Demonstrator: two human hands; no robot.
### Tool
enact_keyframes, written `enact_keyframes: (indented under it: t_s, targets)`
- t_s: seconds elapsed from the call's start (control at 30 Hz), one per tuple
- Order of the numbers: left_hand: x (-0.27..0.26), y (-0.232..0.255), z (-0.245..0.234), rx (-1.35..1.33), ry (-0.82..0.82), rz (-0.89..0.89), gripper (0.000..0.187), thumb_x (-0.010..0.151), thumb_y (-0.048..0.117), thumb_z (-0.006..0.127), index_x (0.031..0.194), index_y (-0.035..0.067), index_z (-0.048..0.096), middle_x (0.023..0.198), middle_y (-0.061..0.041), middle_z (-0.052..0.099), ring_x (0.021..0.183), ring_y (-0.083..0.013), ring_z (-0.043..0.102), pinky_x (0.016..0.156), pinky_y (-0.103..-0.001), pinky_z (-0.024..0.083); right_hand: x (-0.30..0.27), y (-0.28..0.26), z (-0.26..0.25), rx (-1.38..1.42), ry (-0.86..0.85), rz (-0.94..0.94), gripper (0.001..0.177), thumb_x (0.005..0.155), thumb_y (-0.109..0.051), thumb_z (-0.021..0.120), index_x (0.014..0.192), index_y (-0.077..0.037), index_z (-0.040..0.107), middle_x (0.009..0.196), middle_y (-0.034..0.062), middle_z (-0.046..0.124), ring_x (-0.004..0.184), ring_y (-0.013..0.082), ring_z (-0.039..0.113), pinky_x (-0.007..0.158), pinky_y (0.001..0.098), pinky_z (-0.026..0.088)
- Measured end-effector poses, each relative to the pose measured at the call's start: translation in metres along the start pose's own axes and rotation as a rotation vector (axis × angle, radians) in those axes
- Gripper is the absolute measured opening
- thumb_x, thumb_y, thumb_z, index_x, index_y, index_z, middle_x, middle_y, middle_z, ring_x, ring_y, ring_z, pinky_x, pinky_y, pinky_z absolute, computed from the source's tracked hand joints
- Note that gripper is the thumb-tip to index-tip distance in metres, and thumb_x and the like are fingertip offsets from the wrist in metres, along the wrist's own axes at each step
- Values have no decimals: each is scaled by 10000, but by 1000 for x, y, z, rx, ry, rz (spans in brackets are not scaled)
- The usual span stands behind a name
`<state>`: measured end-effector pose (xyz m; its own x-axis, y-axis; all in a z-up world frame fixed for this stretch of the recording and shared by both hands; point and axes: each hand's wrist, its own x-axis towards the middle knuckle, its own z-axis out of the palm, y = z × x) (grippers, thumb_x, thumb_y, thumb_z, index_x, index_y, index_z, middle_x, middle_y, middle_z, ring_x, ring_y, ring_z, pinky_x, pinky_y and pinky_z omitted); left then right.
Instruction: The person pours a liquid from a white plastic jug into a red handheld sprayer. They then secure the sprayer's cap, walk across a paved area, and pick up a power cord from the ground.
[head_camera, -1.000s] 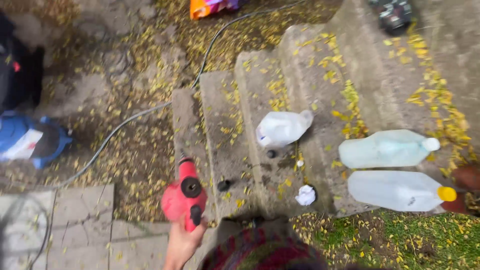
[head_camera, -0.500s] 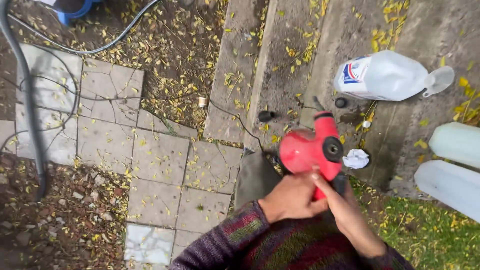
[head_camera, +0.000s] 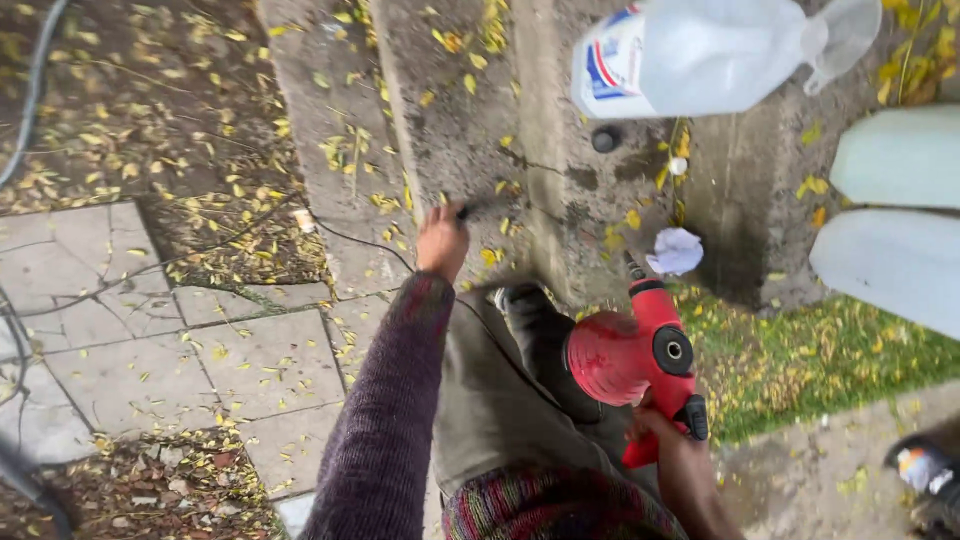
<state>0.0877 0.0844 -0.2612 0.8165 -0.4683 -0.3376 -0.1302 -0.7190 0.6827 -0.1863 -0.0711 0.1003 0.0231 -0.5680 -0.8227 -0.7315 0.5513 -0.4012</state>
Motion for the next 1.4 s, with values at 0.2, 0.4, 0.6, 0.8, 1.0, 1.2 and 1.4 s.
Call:
enact_keyframes:
  t_s: [0.2,0.4,0.6,0.8,1.0,1.2,1.4]
  targets:
    - [52,169,19,-68,94,291,464,927,366,738,1298,142,571,1303,-101,595,1141,-299,626,999,-453,497,-17,25,-8,110,-58,-100,99,823,-37,577,905,5,541,681,84,534,617,202,551,591,352,445]
    - [97,224,62,-15,110,113,619,767,374,808,1304,174,574,1215,-97,614,1197,-313,588,964,-479,467,-2,35,-9,160,-7,-8,141,833,-48,587,948,-9,515,672,87,504,600,195,521,570,357,427]
    - [45,233,-9,-587,-26,33,558,866,329,808,1346,102,638,1126,-117,750,877,-217,737,802,-353,602,18,48,-23,11,-57,-128,57,803,-71,635,776,-26,612,597,68,584,517,172,560,478,346,421]
    - [-139,268,-165,-447,-124,608,493,904,303,796,1334,109,655,1269,-125,719,1119,-291,709,963,-377,582,21,32,-20,-342,-197,-449,115,772,-104,698,815,-4,663,650,60,643,585,161,608,546,348,476]
    - [-251,278,-213,57,-52,616,463,880,274,748,1291,87,644,1212,-109,702,1145,-343,650,1007,-434,510,0,25,-17,-543,-429,-865,251,734,-153,734,949,-37,671,715,98,682,634,263,667,606,388,529]
    - [-361,289,-239,220,30,532,529,818,344,794,1270,103,661,1178,-116,683,1061,-355,646,951,-460,504,-59,36,-17,-750,-502,-1087,305,742,-260,789,949,-54,703,774,201,708,749,408,696,642,462,536]
    - [-461,295,-237,167,385,205,511,785,279,802,1215,43,660,1165,-177,675,1030,-371,640,896,-450,518,-110,49,-14,-939,-666,-1131,247,728,-249,774,893,-69,733,764,198,717,808,407,712,678,474,556]
